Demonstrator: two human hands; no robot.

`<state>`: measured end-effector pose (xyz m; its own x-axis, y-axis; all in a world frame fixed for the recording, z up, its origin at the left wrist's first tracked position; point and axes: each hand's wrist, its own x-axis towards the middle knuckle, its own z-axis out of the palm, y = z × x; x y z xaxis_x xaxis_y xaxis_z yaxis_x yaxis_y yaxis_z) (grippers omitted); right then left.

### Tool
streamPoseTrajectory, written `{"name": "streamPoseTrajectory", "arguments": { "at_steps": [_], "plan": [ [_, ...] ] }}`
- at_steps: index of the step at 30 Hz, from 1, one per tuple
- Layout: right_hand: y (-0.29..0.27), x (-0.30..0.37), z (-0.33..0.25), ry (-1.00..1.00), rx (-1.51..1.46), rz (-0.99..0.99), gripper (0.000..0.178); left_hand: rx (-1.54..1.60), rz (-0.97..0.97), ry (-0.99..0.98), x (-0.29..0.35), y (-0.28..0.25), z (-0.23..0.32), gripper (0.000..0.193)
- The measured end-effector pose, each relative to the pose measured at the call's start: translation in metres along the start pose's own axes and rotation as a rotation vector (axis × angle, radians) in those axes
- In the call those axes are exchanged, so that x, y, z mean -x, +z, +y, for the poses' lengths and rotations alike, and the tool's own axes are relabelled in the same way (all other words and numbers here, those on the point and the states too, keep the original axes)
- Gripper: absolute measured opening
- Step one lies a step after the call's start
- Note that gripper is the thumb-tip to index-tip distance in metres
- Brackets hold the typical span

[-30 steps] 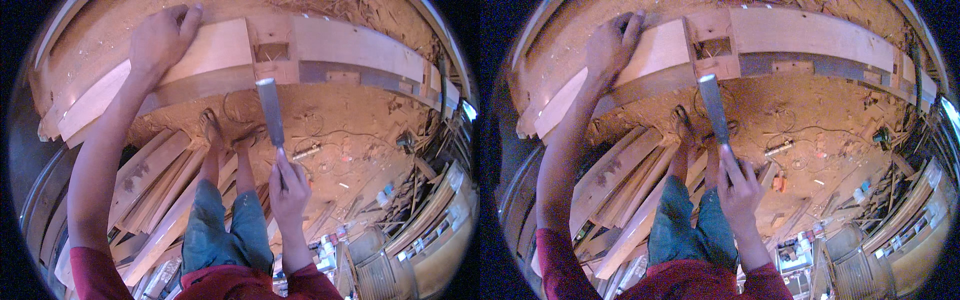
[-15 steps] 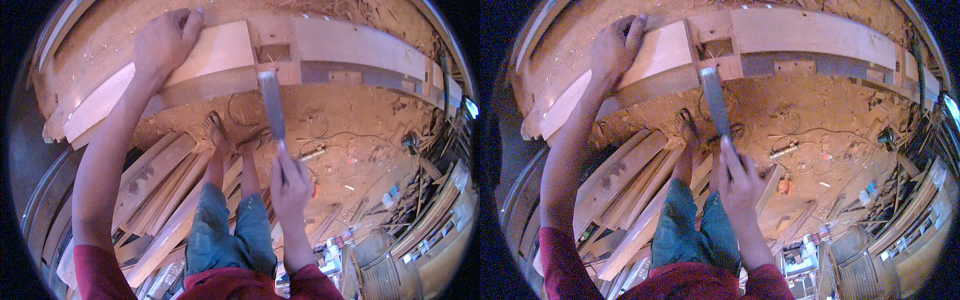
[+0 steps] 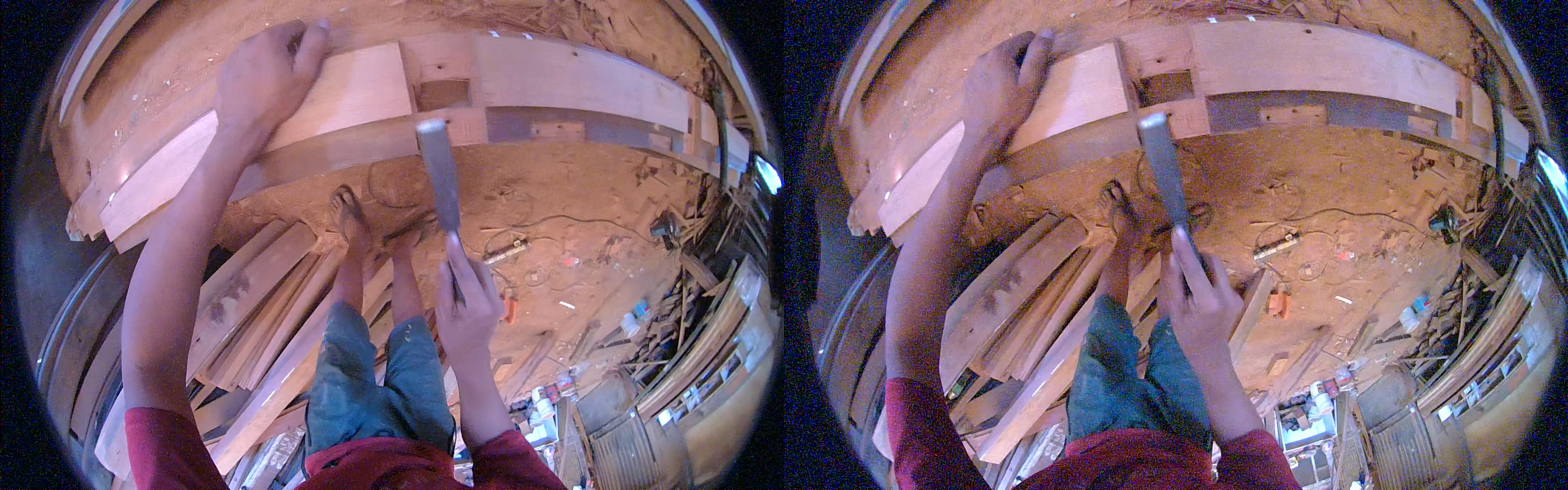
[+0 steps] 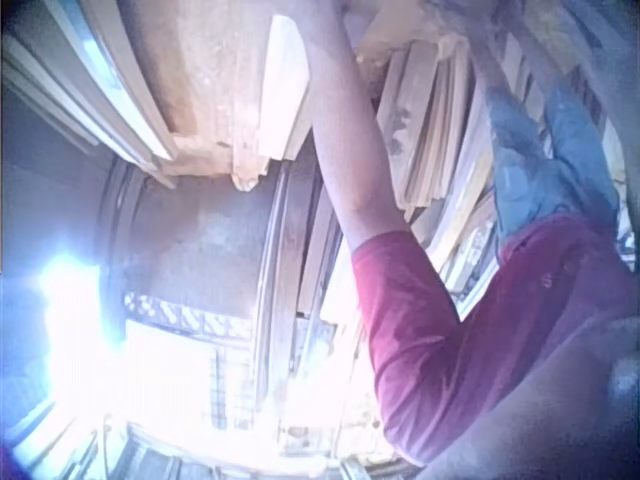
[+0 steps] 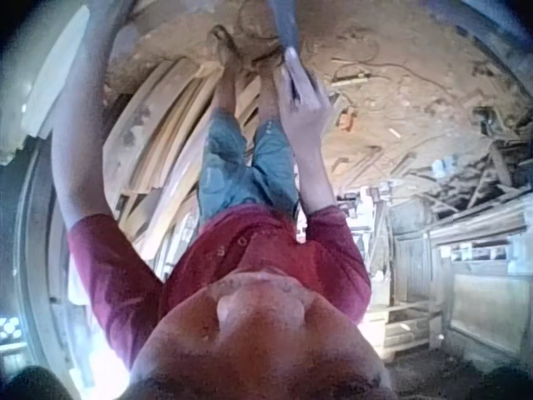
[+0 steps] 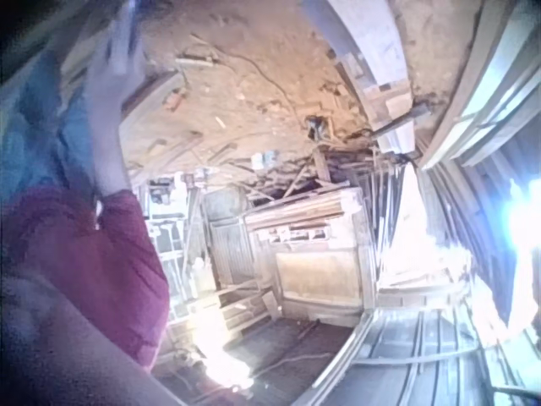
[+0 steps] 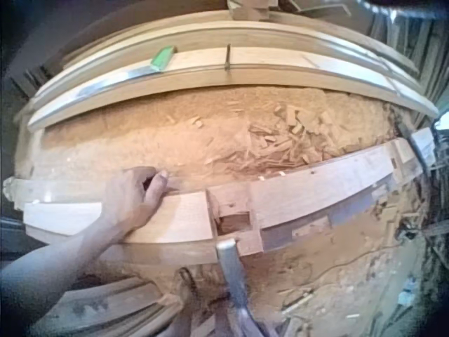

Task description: The person uses a chisel and mallet to carve a notch into a wooden plank, then measures and marks another plank with a try square and pencil. The person continues to chisel the marked plank.

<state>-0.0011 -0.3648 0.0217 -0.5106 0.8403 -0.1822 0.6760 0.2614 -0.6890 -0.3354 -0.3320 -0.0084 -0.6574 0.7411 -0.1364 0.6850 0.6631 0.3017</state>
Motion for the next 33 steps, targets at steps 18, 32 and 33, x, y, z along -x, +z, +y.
{"name": "streamPoseTrajectory", "arguments": {
  "at_steps": [18, 32, 33],
  "plan": [
    [-0.019, 0.018, 0.009, 0.008, -0.019, -0.030, 0.039, -0.002, 0.054, 0.001, -0.001, 0.006, -0.004, 0.055],
    [-0.003, 0.001, 0.004, 0.011, -0.028, -0.010, 0.038, -0.037, 0.089, 0.029, 0.002, 0.009, -0.005, 0.052],
    [-0.002, -0.001, 0.002, 0.016, -0.025, -0.012, 0.038, -0.027, 0.063, 0.018, 0.002, 0.008, -0.005, 0.053]
  ]
}}
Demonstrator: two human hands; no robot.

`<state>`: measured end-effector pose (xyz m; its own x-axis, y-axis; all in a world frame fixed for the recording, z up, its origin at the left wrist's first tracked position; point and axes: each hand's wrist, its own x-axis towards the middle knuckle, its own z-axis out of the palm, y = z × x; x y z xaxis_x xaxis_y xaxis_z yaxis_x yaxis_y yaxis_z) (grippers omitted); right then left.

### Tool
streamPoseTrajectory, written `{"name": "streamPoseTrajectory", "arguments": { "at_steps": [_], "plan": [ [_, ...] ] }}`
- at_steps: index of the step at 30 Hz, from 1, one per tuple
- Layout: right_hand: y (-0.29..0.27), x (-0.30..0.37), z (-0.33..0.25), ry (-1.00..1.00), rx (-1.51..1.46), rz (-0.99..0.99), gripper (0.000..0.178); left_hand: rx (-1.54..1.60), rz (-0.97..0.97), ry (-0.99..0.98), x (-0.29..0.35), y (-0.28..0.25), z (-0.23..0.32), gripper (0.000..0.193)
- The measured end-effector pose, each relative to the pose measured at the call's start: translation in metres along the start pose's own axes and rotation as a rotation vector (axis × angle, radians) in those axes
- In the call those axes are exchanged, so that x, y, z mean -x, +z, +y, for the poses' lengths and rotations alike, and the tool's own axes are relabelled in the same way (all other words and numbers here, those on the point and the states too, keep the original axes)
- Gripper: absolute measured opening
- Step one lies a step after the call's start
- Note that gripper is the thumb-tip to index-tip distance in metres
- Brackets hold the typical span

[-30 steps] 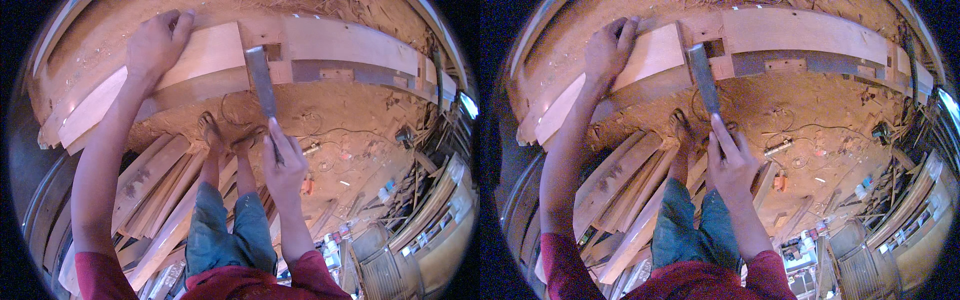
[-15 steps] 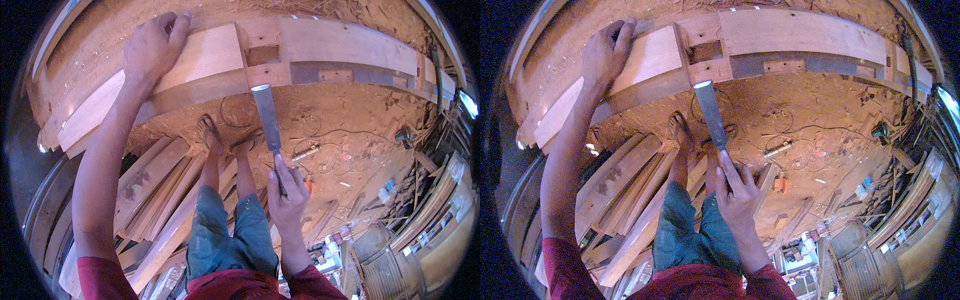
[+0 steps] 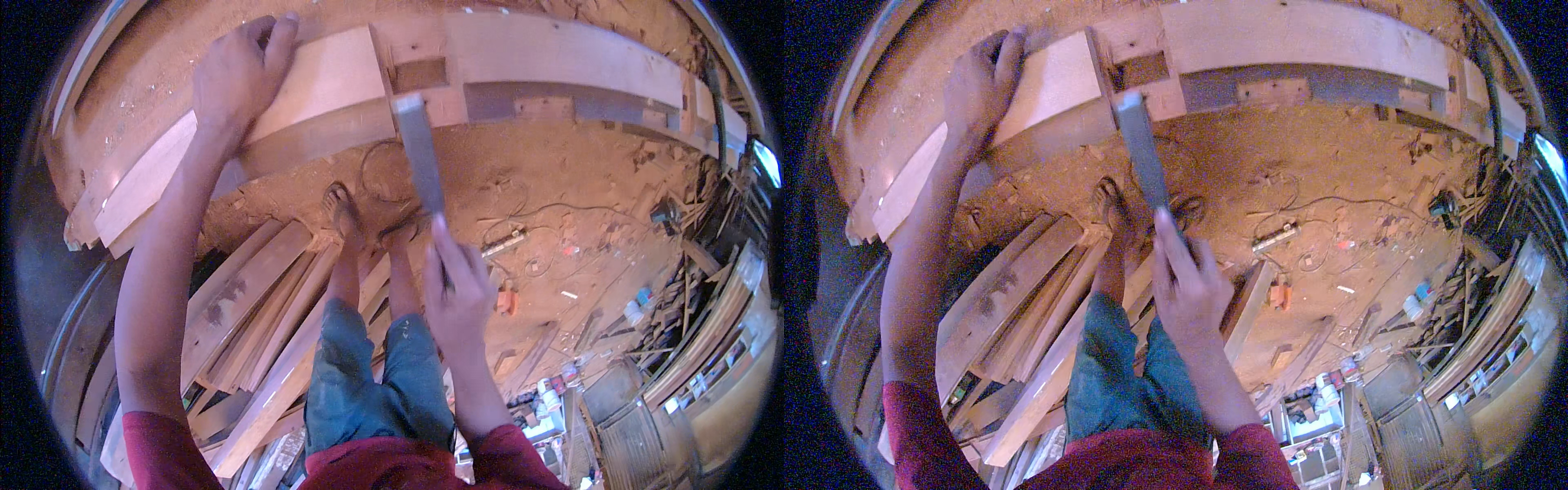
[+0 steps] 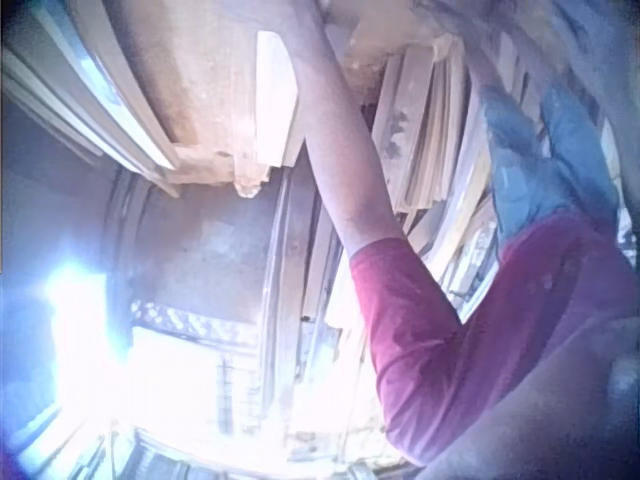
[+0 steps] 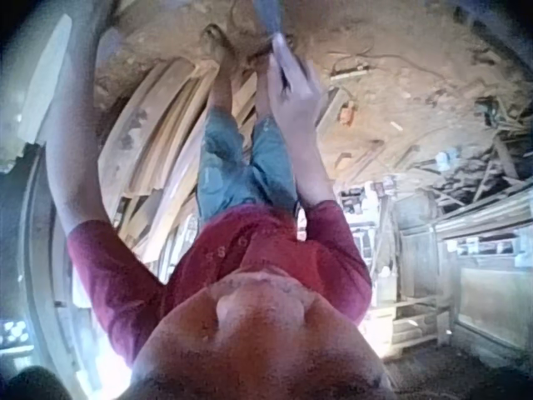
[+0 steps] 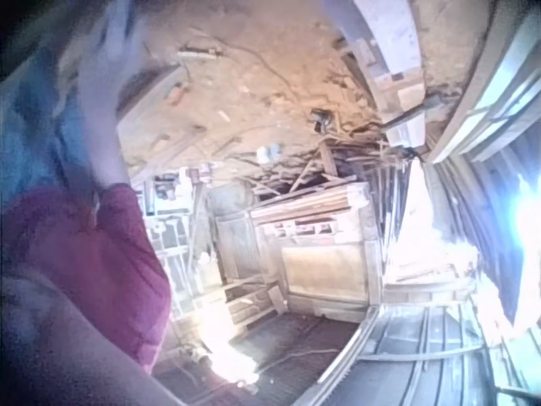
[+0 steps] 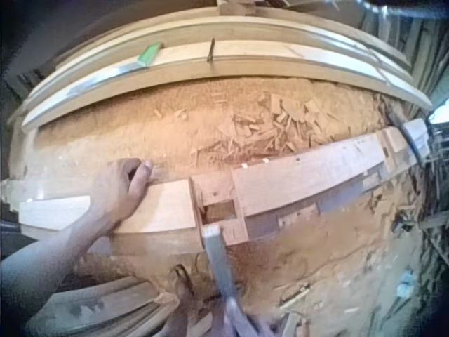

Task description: The person uses a chisel and mallet to carve a notch into a wooden plank, then measures and marks another plank with a try square and pencil. The person continues to chisel the marked plank.

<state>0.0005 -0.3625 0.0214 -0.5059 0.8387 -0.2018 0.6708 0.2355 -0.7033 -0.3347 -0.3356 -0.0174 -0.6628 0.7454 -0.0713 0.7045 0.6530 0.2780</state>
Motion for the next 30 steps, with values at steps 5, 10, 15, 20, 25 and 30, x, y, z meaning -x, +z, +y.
{"name": "streamPoseTrajectory", "arguments": {
  "at_steps": [5, 10, 15, 20, 25, 30],
  "plan": [
    [0.006, 0.014, 0.001, 0.013, 0.039, 0.047, 0.040, 0.005, -0.034, -0.047, 0.001, -0.005, 0.003, 0.054],
    [-0.002, 0.013, -0.001, 0.068, 0.017, 0.071, 0.041, 0.046, -0.027, -0.013, -0.001, 0.001, -0.003, 0.055],
    [-0.007, 0.021, 0.000, 0.096, -0.018, 0.019, 0.039, -0.005, -0.038, 0.005, -0.002, 0.002, -0.005, 0.056],
    [-0.013, 0.022, 0.000, 0.103, 0.020, -0.001, 0.039, -0.005, 0.030, 0.048, 0.000, 0.005, -0.010, 0.055],
    [-0.010, 0.019, 0.007, 0.068, -0.008, 0.027, 0.039, -0.013, -0.051, -0.021, 0.005, 0.000, -0.002, 0.054],
    [-0.002, 0.022, 0.023, 0.042, -0.057, 0.097, 0.038, -0.016, -0.066, -0.057, 0.000, 0.000, 0.000, 0.054]
  ]
}}
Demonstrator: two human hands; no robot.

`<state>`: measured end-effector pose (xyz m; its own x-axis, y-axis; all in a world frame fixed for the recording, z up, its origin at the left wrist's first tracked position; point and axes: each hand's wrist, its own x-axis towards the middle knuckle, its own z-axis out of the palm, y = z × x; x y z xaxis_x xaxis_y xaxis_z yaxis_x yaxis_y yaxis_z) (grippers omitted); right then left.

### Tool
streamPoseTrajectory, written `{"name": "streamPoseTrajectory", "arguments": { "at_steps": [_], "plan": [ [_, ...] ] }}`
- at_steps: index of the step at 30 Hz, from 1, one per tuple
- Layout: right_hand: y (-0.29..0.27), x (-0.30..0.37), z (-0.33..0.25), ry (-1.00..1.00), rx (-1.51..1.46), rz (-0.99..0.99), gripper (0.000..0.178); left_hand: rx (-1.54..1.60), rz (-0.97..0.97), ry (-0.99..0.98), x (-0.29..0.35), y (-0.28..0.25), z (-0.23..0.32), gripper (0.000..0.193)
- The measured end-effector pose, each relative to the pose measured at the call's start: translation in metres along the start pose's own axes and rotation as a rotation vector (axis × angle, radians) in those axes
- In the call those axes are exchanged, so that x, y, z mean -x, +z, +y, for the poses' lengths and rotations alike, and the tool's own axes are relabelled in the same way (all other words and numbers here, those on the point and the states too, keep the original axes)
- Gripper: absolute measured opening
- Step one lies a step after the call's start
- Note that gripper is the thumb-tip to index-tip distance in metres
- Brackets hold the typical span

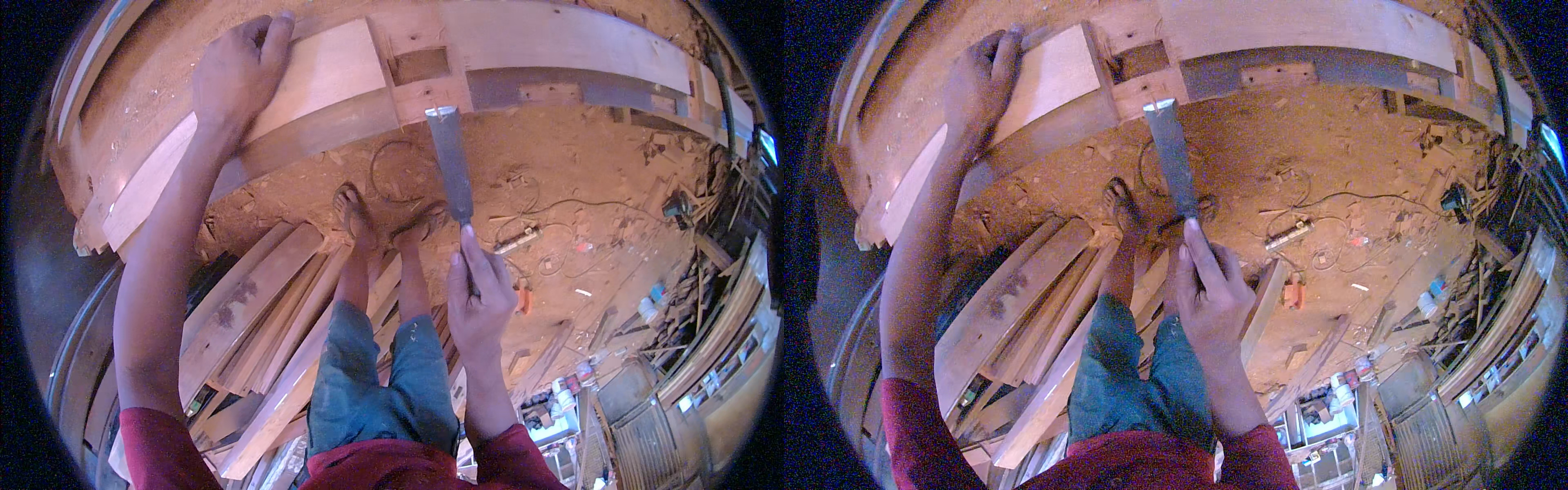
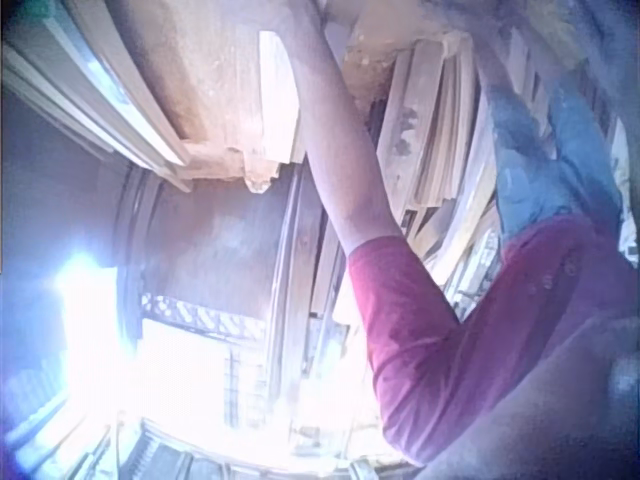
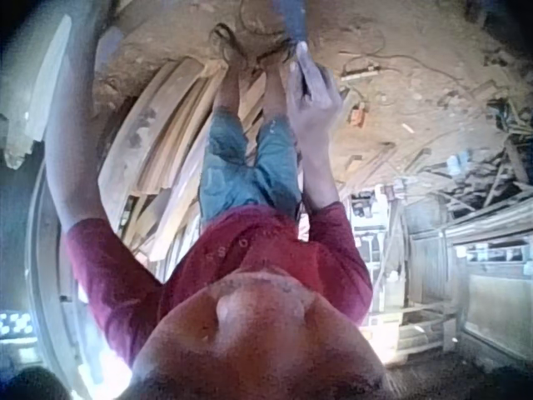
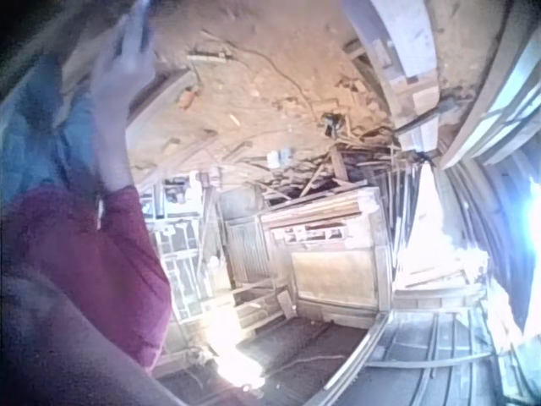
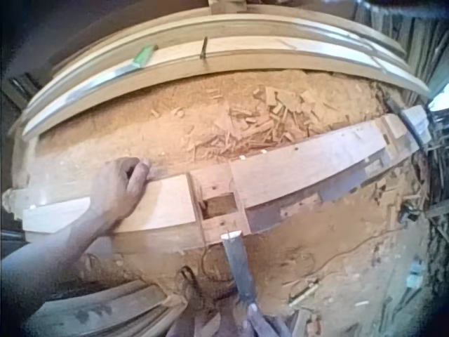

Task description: The person uses a chisel and mallet to carve a notch into a wooden plank, then measures and marks another plank with a try square and pencil. The person continues to chisel the marked plank.

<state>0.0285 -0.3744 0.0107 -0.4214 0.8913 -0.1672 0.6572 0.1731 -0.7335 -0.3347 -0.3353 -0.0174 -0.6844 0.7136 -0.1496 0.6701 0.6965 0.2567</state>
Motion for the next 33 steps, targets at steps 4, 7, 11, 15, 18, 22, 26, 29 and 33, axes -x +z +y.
{"name": "streamPoseTrajectory", "arguments": {
  "at_steps": [4, 7, 11, 15, 18, 22, 26, 29, 33],
  "plan": [
    [-0.006, 0.000, -0.007, 0.015, 0.014, -0.033, 0.039, 0.007, 0.069, 0.073, -0.003, 0.002, -0.004, 0.054],
    [-0.008, -0.003, -0.010, 0.046, 0.009, -0.039, 0.038, 0.003, 0.081, 0.059, 0.002, 0.004, -0.002, 0.056],
    [-0.010, -0.002, -0.010, 0.027, 0.030, -0.026, 0.038, 0.006, 0.047, 0.050, 0.004, 0.006, -0.007, 0.056],
    [-0.006, -0.007, -0.007, 0.042, -0.015, -0.004, 0.038, 0.016, 0.067, 0.046, 0.004, 0.003, 0.001, 0.056],
    [-0.007, -0.007, -0.007, 0.035, -0.003, 0.006, 0.037, 0.008, 0.081, 0.090, -0.001, 0.000, -0.001, 0.056],
    [-0.009, -0.009, -0.007, 0.046, 0.006, -0.008, 0.037, 0.009, 0.055, 0.044, 0.006, 0.001, 0.003, 0.055],
    [-0.009, 0.000, 0.002, 0.024, 0.003, 0.021, 0.038, 0.012, 0.125, 0.092, 0.002, 0.008, -0.009, 0.054],
    [-0.005, -0.010, 0.002, 0.023, -0.014, 0.043, 0.038, -0.004, 0.103, 0.088, 0.000, 0.001, 0.003, 0.054],
    [-0.012, -0.012, 0.001, 0.015, -0.037, -0.018, 0.037, 0.019, 0.075, 0.079, 0.007, 0.003, -0.002, 0.054]
  ]
}}
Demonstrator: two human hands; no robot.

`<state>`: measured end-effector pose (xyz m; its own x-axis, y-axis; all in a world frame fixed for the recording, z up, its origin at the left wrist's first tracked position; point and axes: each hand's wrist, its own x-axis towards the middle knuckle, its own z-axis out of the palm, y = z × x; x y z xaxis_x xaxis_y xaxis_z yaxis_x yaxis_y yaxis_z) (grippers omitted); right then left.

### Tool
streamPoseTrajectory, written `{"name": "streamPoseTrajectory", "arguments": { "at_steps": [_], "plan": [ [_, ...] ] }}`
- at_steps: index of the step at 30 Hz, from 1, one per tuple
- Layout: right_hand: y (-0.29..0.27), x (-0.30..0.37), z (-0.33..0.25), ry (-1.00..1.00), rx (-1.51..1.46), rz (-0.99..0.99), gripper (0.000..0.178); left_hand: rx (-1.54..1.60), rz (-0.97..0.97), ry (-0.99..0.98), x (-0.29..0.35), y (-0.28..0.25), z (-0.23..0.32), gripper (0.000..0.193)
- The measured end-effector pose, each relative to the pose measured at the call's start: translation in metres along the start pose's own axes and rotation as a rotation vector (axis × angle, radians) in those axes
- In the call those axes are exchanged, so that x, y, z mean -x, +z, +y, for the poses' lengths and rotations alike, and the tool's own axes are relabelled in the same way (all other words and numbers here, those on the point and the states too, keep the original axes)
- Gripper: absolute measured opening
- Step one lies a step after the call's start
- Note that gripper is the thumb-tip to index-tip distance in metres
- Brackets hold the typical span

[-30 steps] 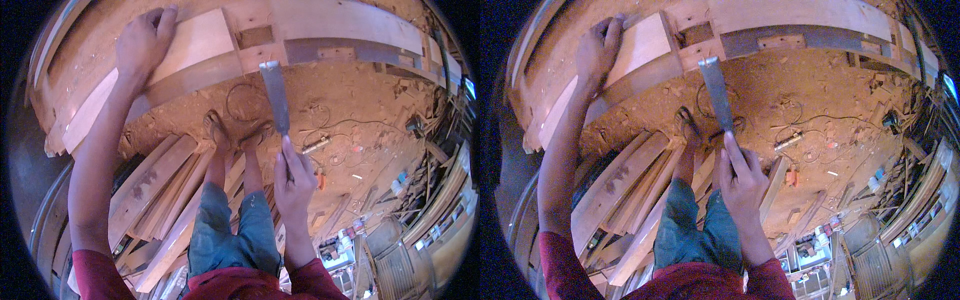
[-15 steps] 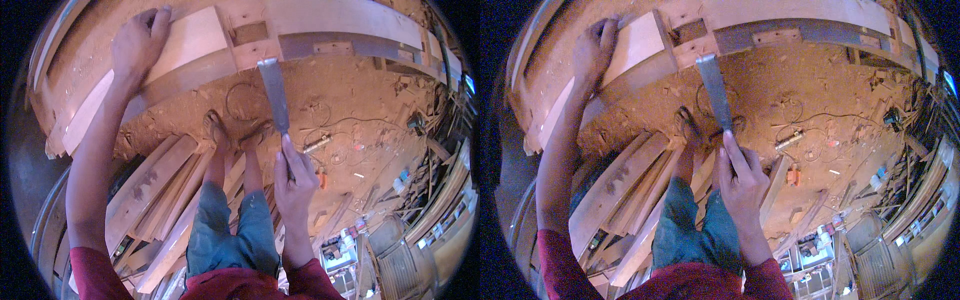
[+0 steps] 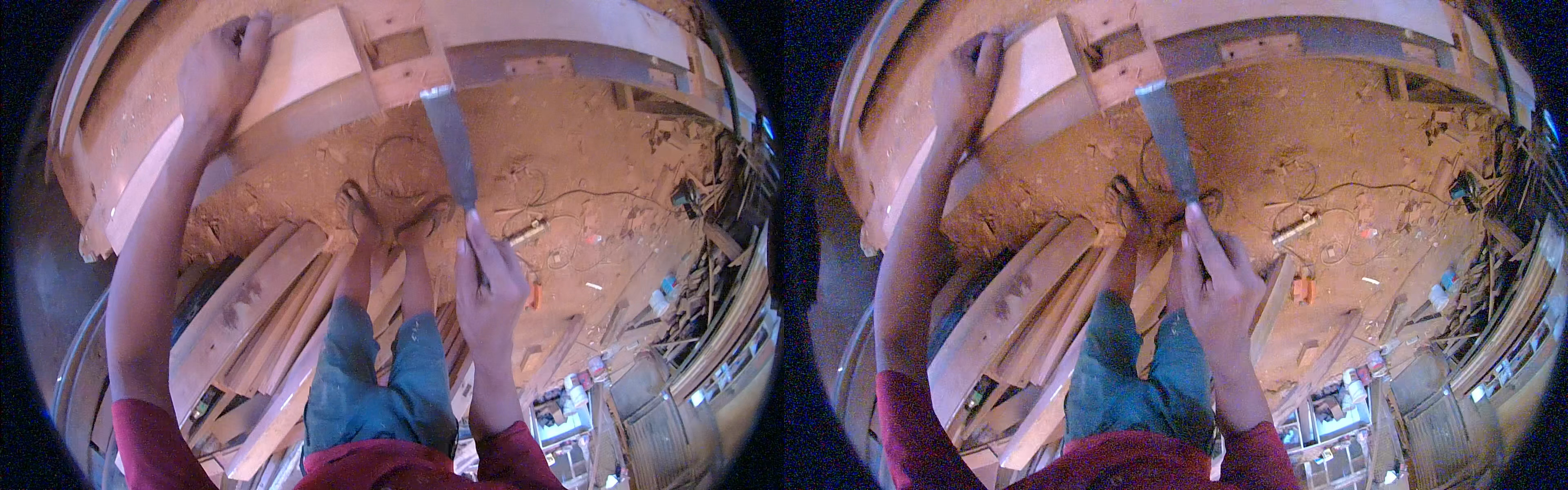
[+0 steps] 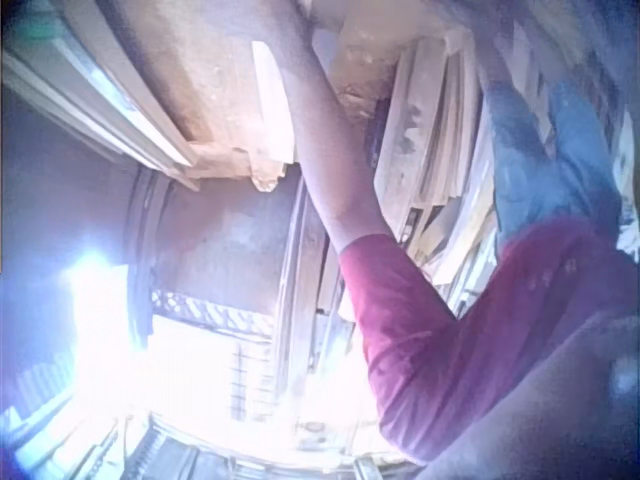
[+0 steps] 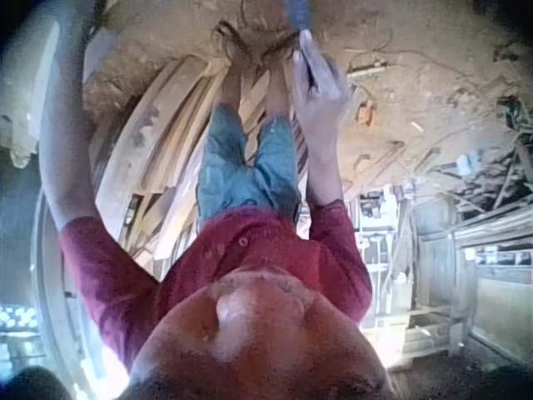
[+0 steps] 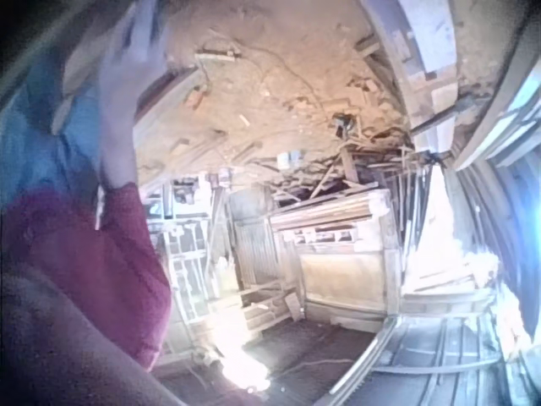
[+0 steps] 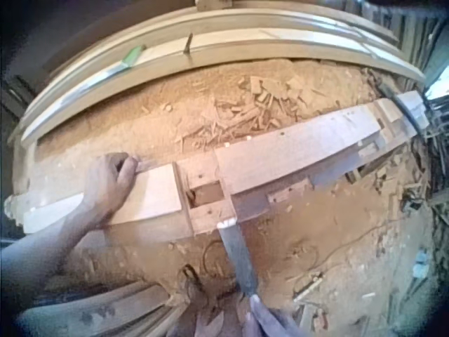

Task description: The person uses a chisel and mallet to carve a notch into a wooden plank, then measures and marks another plank with a try square and pencil. The person continues to chisel the marked plank.

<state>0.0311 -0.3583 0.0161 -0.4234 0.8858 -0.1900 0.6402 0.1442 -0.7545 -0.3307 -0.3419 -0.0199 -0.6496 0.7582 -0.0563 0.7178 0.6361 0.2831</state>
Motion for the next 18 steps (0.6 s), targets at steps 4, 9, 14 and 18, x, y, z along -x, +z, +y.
{"name": "streamPoseTrajectory", "arguments": {
  "at_steps": [4, 9, 14, 18],
  "plan": [
    [0.009, -0.039, -0.015, -0.011, 0.019, -0.012, 0.037, 0.021, 0.079, 0.015, -0.005, 0.006, 0.002, 0.053],
    [0.011, 0.000, -0.003, -0.007, 0.020, 0.049, 0.037, -0.014, 0.006, -0.005, -0.008, 0.001, -0.003, 0.051],
    [-0.003, -0.009, -0.018, 0.076, 0.106, -0.068, 0.037, 0.019, 0.003, -0.016, -0.008, -0.001, -0.001, 0.052],
    [-0.006, 0.007, -0.008, -0.008, 0.088, -0.003, 0.037, -0.003, -0.050, -0.033, -0.010, -0.005, 0.003, 0.052]
  ]
}}
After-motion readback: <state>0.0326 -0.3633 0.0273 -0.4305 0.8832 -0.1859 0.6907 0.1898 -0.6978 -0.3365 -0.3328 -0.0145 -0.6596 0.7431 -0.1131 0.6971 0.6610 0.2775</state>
